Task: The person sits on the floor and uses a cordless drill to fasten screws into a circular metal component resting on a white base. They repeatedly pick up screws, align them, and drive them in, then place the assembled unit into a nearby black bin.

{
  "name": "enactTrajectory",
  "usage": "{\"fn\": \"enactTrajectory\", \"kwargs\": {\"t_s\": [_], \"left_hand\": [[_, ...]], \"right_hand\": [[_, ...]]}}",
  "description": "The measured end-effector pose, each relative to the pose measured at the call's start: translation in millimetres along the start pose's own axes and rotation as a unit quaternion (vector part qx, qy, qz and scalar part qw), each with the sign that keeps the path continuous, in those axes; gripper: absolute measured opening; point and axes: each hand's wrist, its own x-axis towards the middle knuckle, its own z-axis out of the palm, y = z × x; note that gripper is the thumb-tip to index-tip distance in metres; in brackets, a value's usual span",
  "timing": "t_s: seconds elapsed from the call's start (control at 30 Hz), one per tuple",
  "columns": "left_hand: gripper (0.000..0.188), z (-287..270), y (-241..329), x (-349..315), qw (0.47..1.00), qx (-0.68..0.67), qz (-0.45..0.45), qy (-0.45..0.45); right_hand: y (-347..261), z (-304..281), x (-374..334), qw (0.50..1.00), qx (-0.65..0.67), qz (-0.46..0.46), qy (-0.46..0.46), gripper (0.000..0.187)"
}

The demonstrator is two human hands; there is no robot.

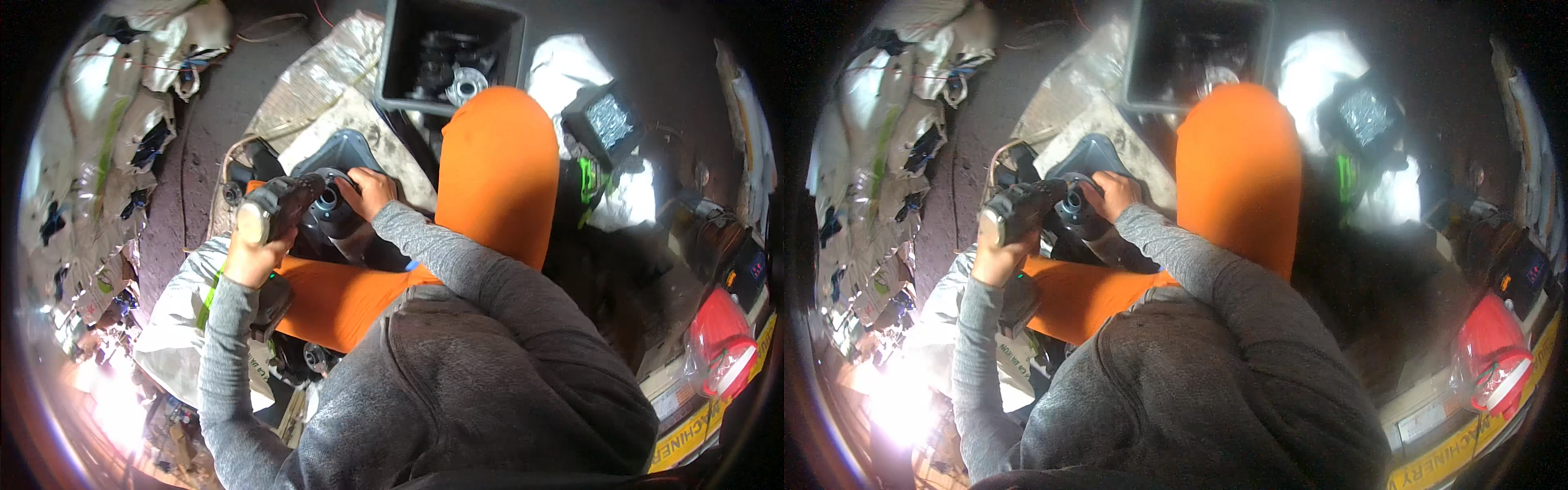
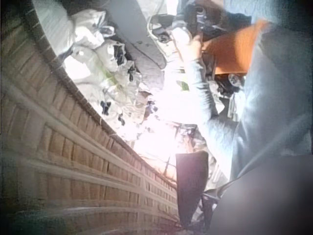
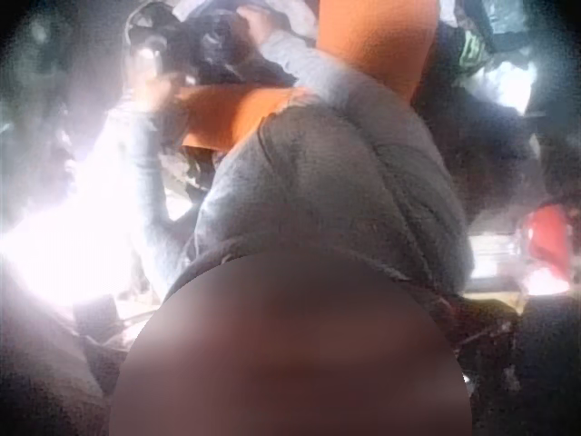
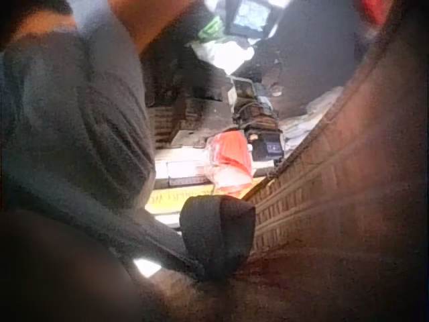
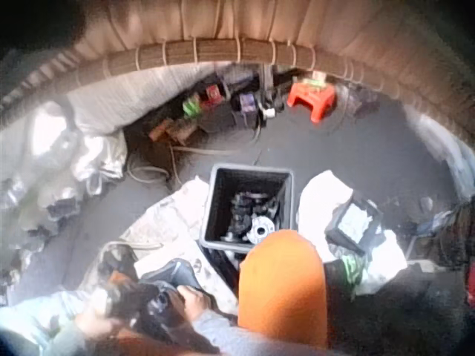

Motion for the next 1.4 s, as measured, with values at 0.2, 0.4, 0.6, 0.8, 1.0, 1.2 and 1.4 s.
{"fn": "enactTrajectory", "kwargs": {"t_s": [0.2,0.4,0.6,0.8,1.0,1.2,1.4], "left_hand": [[0.039,8.4,-6.4,-82.6,0.978,0.004,0.201,0.049],[0.072,88.7,-77.9,-175.3,0.998,0.033,0.052,-0.028],[0.081,111.1,-131.3,-221.1,0.983,0.039,0.177,0.026],[0.046,-15.7,-213.1,-276.3,0.775,-0.107,0.081,0.617],[0.074,-101.9,-385.6,-196.4,0.853,0.006,-0.255,0.455],[0.086,-71.8,-434.1,-81.3,0.858,0.022,-0.357,0.368],[0.06,-60.1,-398.3,-93.5,0.858,0.086,-0.369,0.346]], "right_hand": [[9.3,2.3,2.0,0.994,0.012,0.072,-0.085,0.04],[3.1,4.7,18.2,0.981,0.147,0.116,-0.059,0.034],[-107.2,15.5,51.4,0.982,0.149,-0.055,-0.099,0.039],[-223.0,135.4,38.9,0.934,0.037,-0.227,-0.272,0.045],[-170.4,244.0,-15.9,0.876,-0.188,-0.151,-0.417,0.057],[-171.0,222.4,-53.1,0.785,-0.231,-0.13,-0.56,0.047],[-192.4,108.9,-27.4,0.81,0.111,-0.057,-0.574,0.033]]}}
